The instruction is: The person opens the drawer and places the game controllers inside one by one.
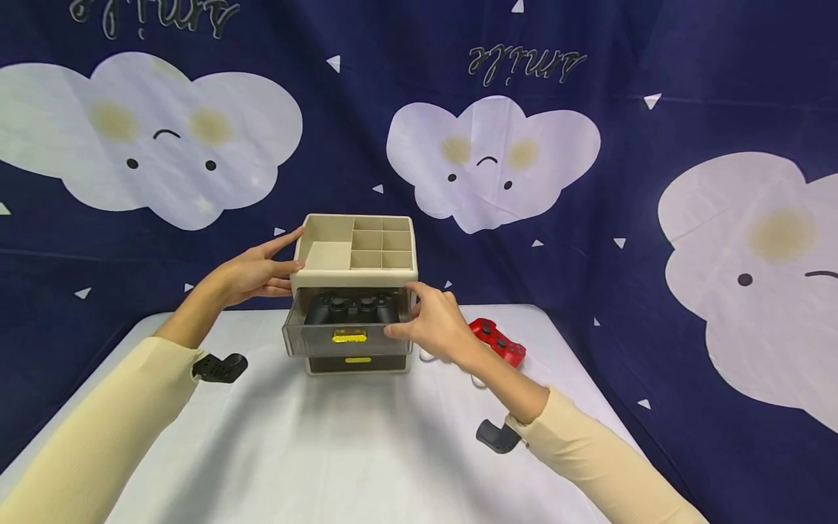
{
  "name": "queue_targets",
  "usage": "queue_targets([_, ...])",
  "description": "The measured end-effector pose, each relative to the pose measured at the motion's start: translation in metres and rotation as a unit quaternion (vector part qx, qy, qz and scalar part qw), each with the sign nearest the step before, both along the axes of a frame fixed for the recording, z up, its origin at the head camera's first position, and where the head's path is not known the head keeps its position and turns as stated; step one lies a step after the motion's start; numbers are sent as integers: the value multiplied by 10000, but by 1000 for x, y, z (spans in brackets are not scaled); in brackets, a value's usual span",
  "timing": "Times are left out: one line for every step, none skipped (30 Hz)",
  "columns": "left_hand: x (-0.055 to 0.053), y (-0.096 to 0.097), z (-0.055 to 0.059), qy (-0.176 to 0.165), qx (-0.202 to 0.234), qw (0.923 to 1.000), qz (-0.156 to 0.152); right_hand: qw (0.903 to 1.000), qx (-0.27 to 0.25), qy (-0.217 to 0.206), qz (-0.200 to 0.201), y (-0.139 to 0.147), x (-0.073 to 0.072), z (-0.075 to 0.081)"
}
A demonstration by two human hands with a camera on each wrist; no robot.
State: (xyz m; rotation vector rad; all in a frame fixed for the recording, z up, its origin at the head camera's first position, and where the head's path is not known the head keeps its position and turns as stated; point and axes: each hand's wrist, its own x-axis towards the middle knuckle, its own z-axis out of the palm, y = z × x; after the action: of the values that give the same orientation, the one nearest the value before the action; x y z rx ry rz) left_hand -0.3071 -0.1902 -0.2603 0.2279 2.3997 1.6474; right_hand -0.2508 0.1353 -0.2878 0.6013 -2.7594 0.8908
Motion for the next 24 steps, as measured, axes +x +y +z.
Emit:
queue_targets([0,0,0,5,2,10000,-3,10000,-7,1,4,0,-1,0])
queue_targets([0,0,0,6,7,10000,-5,10000,-12,1,7,0,-2,0])
queue_targets([-1,0,0,6,10,10000,-5,10000,-8,12,3,0,-4,0])
queue_targets([-1,0,0,5,6,10000,-4,10000,-8,13,-5,0,-4,1])
queue_targets([-1,0,0,12,1,10000,-11,10000,-15,9,-21,0,-5,1])
queue_targets([-1,0,0,9,-6,10000,-12,10000,-20,6,-25,0,-6,1])
queue_targets([0,0,0,6,-3,10000,-10,10000,-33,-8,-46,0,-6,1])
queue_targets([0,0,0,-6,-4,10000,0,10000,-41,-14,-61,-1,-7,2])
queue_targets([0,0,0,-16,-1,10000,15,10000,-47,-21,-73,-2,-7,2])
queue_targets([0,0,1,-27,2,10000,28,9999,-70,-29,-78,-2,-7,2])
queue_targets([0,0,0,-39,4,10000,39,9999,-98,-37,-75,-3,-8,2])
queue_targets([0,0,0,-42,7,10000,34,9999,-127,-42,-84,-3,-8,2])
queue_targets([0,0,0,-32,9,10000,24,9998,-157,-43,-94,-4,-9,2])
queue_targets([0,0,0,-35,10,10000,30,9998,-174,-23,-79,-4,-9,2])
queue_targets([0,0,0,-38,8,10000,32,9998,-188,-3,-70,-4,-10,1])
queue_targets([0,0,0,-39,1,10000,27,9998,-199,15,-66,-4,-10,1])
queue_targets([0,0,0,-36,-11,10000,21,9998,-196,36,-63,-4,-11,1])
queue_targets([0,1,0,-29,-21,10000,13,9998,-189,60,-62,-4,-11,1])
queue_targets([0,1,0,-30,-31,10000,23,9998,-186,70,-61,-4,-12,1])
queue_targets([0,1,0,-37,-39,10000,33,9998,-178,73,-60,-4,-13,1])
queue_targets([0,1,1,-31,-47,10000,26,9998,-177,69,-69,-4,-13,1])
queue_targets([0,1,0,-24,-47,10000,20,9998,-173,65,-71,-4,-14,1])
queue_targets([0,0,0,-17,-46,10000,16,9998,-168,59,-74,-4,-14,1])
queue_targets([0,0,0,-11,-50,10000,13,9998,-172,49,-79,-4,-15,1])
